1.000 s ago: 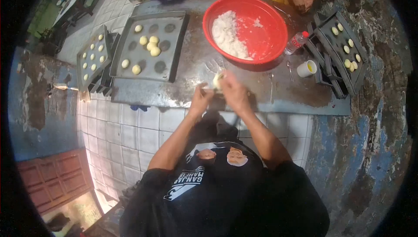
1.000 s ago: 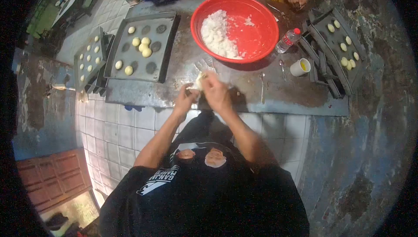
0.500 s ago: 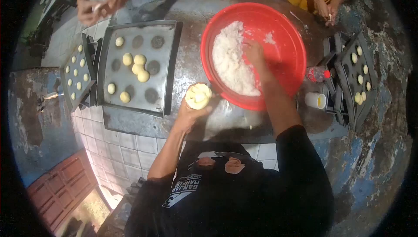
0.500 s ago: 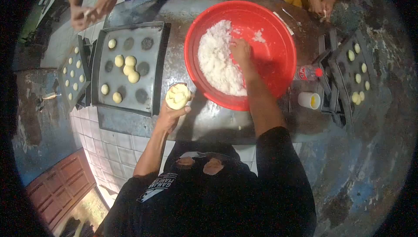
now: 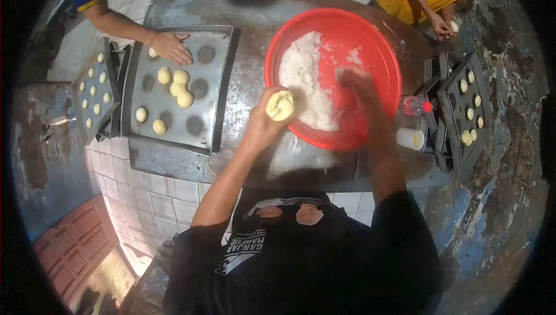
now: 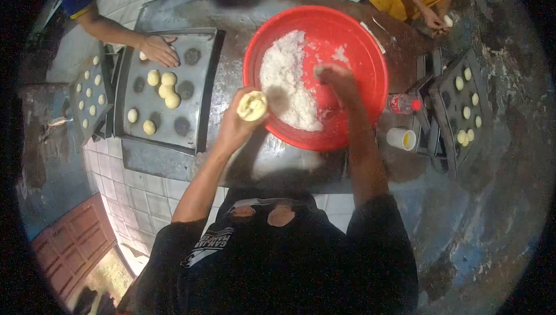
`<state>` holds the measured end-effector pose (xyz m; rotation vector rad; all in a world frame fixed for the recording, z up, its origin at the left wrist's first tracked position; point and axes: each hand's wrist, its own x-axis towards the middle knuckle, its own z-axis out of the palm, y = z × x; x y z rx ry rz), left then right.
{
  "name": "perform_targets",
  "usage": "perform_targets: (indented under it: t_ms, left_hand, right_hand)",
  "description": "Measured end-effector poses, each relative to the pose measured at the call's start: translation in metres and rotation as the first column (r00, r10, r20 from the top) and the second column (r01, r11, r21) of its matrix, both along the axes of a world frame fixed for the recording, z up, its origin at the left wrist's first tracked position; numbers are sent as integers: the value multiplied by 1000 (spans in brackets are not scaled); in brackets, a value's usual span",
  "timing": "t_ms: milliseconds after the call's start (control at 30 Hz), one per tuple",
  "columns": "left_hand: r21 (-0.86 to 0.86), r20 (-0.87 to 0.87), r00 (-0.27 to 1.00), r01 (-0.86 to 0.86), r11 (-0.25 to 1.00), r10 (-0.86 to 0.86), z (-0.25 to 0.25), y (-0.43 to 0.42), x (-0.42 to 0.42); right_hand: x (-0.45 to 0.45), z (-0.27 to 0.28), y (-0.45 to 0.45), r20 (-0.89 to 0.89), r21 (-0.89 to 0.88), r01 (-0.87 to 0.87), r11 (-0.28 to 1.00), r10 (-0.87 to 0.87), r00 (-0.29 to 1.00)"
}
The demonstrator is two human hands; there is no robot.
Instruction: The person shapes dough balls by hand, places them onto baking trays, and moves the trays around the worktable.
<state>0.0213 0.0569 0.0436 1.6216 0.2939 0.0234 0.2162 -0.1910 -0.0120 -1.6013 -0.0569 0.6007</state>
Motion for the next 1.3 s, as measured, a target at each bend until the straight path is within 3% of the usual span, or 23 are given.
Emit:
perform_targets:
  t_ms: [33,67,133,233,300,333,400,467,500,567,667,733,767,800,833,867,933,1000,1067,1133,1200,1233,1300]
  left_hand:
    - [8,-42,999,-9,1000,10,2,-13,2]
    - [83,75,997,-15,996,9,-10,-26,2]
    - [141,56,998,-12,990,5,-4,-57,2]
    - [157,74,997,-15,987,4,-30,-89,-6]
    - [147,123,992,-29,989,11,-29,-103,-22]
    - [129,149,989,-35,991,16,-28,-111,-35]
    - [153,136,991,-8,988,-13,-28,-125,-56]
    - [179,132,990,18,984,-42,-28,-139,-75]
    - [103,126,990,49,993,-62,-26,-145,-87]
    - [-142,201,975,123,982,-93,-34,-155,-106]
    - [-201,233,963,184,962,-136,-24,-172,-139]
    - [-37,249,963,114,993,-102,-25,-179,-153]
    - [20,202,973,109,994,-111,-28,-176,-160]
    - [80,155,981,105,991,-117,-32,-171,-166]
    - [-106,224,972,100,989,-74,-34,-167,-174]
    - [-179,67,997,56,982,-45,-8,-168,-183]
    - [-292,-166,986,-56,955,7,12,-166,-193]
    - [-490,-107,994,-29,871,-27,40,-169,-204]
    - [-513,13,1000,30,858,-27,22,-170,-204]
    - [-188,34,981,-181,965,191,27,-172,-209]
    - [-79,173,964,-189,979,201,25,-172,-215]
    - [166,290,947,-191,967,138,22,-167,-219]
    - [224,237,968,-141,964,86,31,-162,-234]
  right_hand:
    - [-22,25,8,21,51,-104,993,103,994]
    - [-40,33,14,369,-112,-227,968,252,895]
    - [-84,66,32,680,-416,-302,858,514,524]
    - [-139,73,18,707,-425,-204,882,465,533]
    - [-165,81,-3,270,-43,-205,978,209,940]
    - [-188,78,-13,274,-38,-201,979,204,940]
    - [-235,67,-27,799,-422,-96,901,420,429]
    - [-249,67,-49,744,-461,-110,880,451,492]
    - [-245,62,-61,717,-376,-85,923,348,604]
    - [-250,79,-67,164,76,43,996,-55,985]
    - [-264,54,-82,259,-17,-35,999,38,965]
    - [-311,84,-76,805,-387,66,920,302,511]
    - [-332,105,-77,782,-516,-26,856,483,395]
    - [-339,100,-78,796,-493,-44,869,471,381]
    - [-336,92,-84,823,-366,-101,925,373,428]
    - [-330,88,-86,836,-226,-160,961,276,474]
    - [-329,94,-88,806,-85,66,994,29,592]
    - [-350,88,-82,603,-93,-90,992,128,787]
    - [-358,90,-73,639,-141,-57,988,135,757]
    - [-356,84,-68,669,-208,-15,978,154,727]
    - [-356,72,-49,89,507,2,862,-54,995]
    - [-358,88,-44,-171,631,100,769,12,985]
    - [-345,56,-42,-68,532,-79,843,135,989]
